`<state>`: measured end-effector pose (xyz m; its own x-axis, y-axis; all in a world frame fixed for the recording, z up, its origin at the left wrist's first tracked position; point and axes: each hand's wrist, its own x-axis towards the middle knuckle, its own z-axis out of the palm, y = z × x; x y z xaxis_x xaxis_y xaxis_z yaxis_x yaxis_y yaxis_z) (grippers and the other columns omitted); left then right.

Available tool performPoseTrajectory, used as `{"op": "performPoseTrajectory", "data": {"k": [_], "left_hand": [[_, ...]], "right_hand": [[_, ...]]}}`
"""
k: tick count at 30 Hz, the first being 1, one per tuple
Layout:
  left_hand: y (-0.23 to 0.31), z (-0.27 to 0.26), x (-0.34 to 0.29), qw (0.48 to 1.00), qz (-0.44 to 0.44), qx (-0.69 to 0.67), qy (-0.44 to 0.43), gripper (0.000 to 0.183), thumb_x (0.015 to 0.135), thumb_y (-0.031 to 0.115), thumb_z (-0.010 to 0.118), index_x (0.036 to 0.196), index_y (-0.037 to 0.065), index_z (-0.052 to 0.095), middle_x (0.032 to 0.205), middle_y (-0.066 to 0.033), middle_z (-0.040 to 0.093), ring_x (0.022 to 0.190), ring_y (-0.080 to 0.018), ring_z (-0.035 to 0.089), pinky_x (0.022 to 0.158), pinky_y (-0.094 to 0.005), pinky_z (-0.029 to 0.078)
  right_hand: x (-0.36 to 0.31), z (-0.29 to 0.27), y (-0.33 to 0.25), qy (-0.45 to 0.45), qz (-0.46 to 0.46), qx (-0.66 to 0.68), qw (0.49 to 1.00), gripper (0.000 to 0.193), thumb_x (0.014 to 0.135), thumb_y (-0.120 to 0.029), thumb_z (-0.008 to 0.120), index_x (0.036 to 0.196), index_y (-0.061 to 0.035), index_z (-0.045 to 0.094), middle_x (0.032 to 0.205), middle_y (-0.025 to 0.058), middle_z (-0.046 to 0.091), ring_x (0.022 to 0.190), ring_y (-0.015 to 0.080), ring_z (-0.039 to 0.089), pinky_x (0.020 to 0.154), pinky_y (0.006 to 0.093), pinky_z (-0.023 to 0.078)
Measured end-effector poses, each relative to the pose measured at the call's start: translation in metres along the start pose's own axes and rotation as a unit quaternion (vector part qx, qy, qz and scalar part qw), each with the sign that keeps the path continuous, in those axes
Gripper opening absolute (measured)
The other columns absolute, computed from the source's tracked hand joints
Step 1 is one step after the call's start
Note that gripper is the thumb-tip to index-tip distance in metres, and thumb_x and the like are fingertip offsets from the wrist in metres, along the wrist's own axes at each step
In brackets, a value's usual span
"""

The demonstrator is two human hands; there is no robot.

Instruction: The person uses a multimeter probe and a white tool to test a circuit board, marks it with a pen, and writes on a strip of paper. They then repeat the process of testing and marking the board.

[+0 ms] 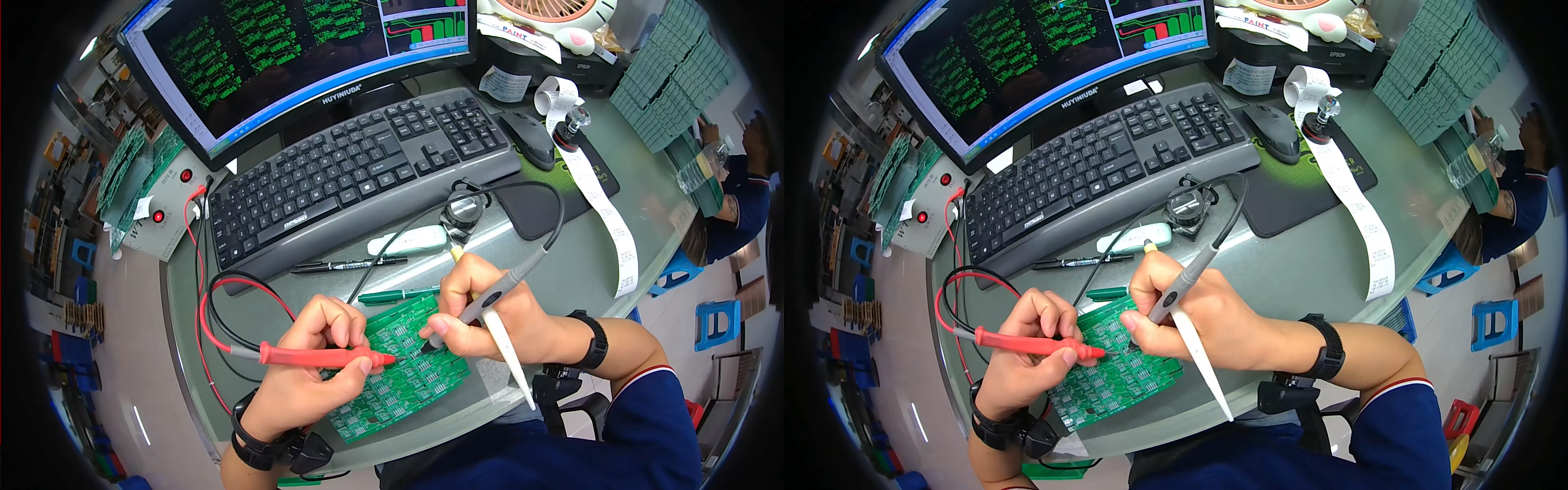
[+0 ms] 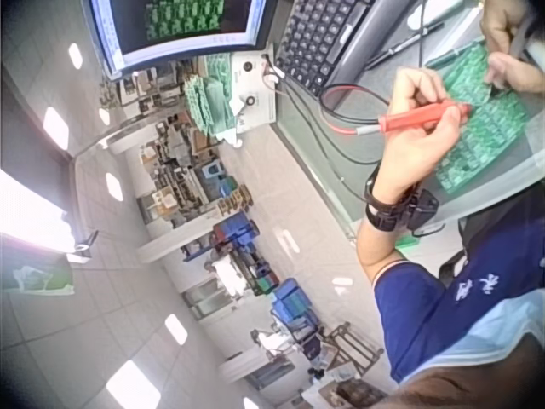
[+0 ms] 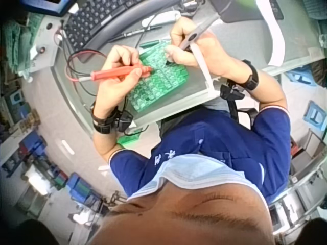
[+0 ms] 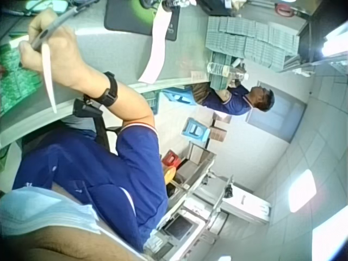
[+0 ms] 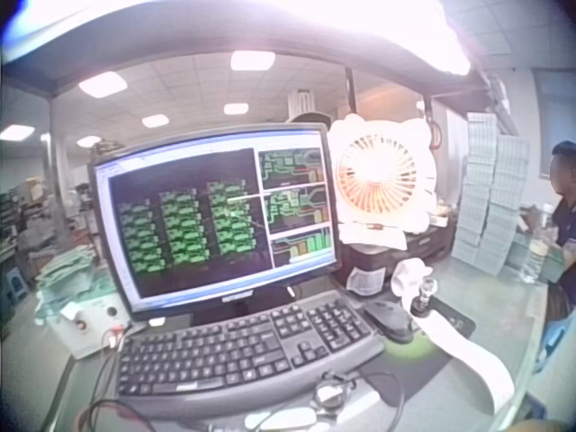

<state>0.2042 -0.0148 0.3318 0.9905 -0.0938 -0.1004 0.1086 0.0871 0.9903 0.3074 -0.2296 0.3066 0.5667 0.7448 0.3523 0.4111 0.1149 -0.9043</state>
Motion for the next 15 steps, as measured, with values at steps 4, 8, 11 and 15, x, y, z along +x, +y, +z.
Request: {"op": "performPoseTrajectory", "data": {"k": [4, 8, 11, 15], "left_hand": [[-0.0002, -0.0005, 0.0002, 1.000, 0.006, 0.005, -0.006, 0.027, 0.080, -0.002, 0.060, 0.087, 0.008, 0.036, 0.090, -0.0045, 0.044, 0.081, -0.0095, 0.043, 0.074, -0.0261, 0.043], [-0.0013, -0.0013, 0.0011, 1.000, 0.007, -0.022, -0.008, 0.028, 0.081, 0.000, 0.061, 0.089, 0.008, 0.035, 0.091, -0.0055, 0.044, 0.080, -0.0096, 0.048, 0.072, -0.0274, 0.050], [-0.0016, -0.0014, 0.0011, 0.999, 0.009, -0.036, -0.008, 0.028, 0.082, 0.000, 0.061, 0.090, 0.008, 0.036, 0.090, -0.0055, 0.043, 0.079, -0.0091, 0.049, 0.071, -0.0277, 0.052], [-0.0003, 0.0004, 0.0013, 0.999, 0.008, -0.049, -0.009, 0.027, 0.082, -0.004, 0.060, 0.091, 0.008, 0.037, 0.089, -0.0045, 0.044, 0.077, -0.0083, 0.047, 0.071, -0.0261, 0.049]], "right_hand": [[-0.0004, 0.0071, 0.0026, 0.037, -0.001, 0.022, 0.999, 0.022, 0.084, -0.004, 0.064, 0.082, -0.0043, 0.043, 0.071, 0.0037, 0.050, 0.062, 0.0107, 0.053, 0.057, 0.0286, 0.046], [-0.0007, 0.0089, 0.0025, 0.069, -0.001, 0.041, 0.997, 0.023, 0.082, -0.006, 0.067, 0.078, -0.0046, 0.044, 0.066, 0.0030, 0.046, 0.053, 0.0114, 0.045, 0.047, 0.0294, 0.035], [0.0001, 0.0009, 0.0001, 0.003, -0.007, -0.012, 1.000, 0.021, 0.086, -0.002, 0.062, 0.085, -0.0045, 0.042, 0.074, 0.0047, 0.054, 0.073, 0.0117, 0.064, 0.064, 0.0268, 0.055], [-0.0002, -0.0004, -0.0002, 0.000, -0.008, -0.017, 1.000, 0.021, 0.086, -0.002, 0.062, 0.085, -0.0046, 0.041, 0.075, 0.0049, 0.054, 0.073, 0.0118, 0.064, 0.064, 0.0264, 0.054]]}}
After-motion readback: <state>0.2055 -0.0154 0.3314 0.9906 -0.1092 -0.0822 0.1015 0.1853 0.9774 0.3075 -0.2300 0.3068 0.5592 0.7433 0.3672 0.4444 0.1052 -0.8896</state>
